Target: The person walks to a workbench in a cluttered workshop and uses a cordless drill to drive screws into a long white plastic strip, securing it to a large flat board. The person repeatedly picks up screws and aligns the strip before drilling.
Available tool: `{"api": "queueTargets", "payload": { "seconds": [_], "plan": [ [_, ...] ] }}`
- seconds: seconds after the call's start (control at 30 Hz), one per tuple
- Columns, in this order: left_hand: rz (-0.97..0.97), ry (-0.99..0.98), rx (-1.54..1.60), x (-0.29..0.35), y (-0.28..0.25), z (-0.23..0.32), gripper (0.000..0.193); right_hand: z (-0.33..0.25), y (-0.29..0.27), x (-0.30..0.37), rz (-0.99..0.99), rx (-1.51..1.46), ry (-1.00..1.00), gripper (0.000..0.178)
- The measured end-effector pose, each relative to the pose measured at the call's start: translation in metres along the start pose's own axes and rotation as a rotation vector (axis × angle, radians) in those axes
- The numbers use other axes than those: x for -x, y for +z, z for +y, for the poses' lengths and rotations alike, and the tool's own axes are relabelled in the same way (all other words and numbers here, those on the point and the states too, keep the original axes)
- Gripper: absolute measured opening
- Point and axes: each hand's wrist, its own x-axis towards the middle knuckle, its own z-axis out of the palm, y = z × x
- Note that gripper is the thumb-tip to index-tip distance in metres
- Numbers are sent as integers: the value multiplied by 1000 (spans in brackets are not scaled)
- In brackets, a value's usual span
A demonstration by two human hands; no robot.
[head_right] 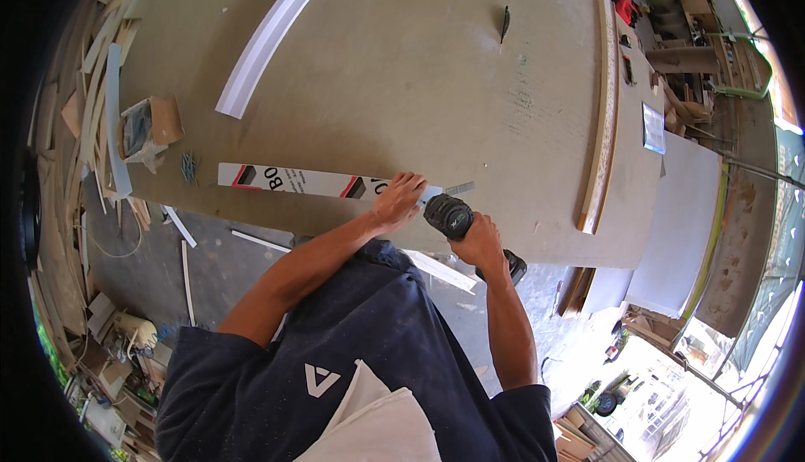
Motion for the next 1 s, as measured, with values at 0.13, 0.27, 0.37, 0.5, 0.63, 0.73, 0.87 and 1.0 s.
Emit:
{"api": "queueTargets", "payload": {
  "seconds": [0.13,0.27,0.37,0.5,0.63,0.73,0.87,1.0],
  "plan": [
    [27,11,-5,1,0,-1,40,-1,2,0,-24,29,14,48],
    [47,20,-17,1,3,-3,39,-23,-13,3,-41,90,2,46],
    [46,31,-37,2,4,-3,39,-23,-14,2,-65,96,22,46],
    [38,27,-43,3,7,-3,39,-16,-12,-2,-77,72,-6,45],
    [43,41,-60,4,8,-5,42,-11,-12,0,19,128,-93,41],
    [-20,35,-82,2,1,-3,50,24,-12,-5,-56,-30,-184,41],
    [-89,-38,-157,6,-7,-5,70,36,-24,19,34,-256,-142,41],
    [-48,-90,-157,22,-40,-8,75,44,-21,38,161,-462,-258,37]
  ]
}}
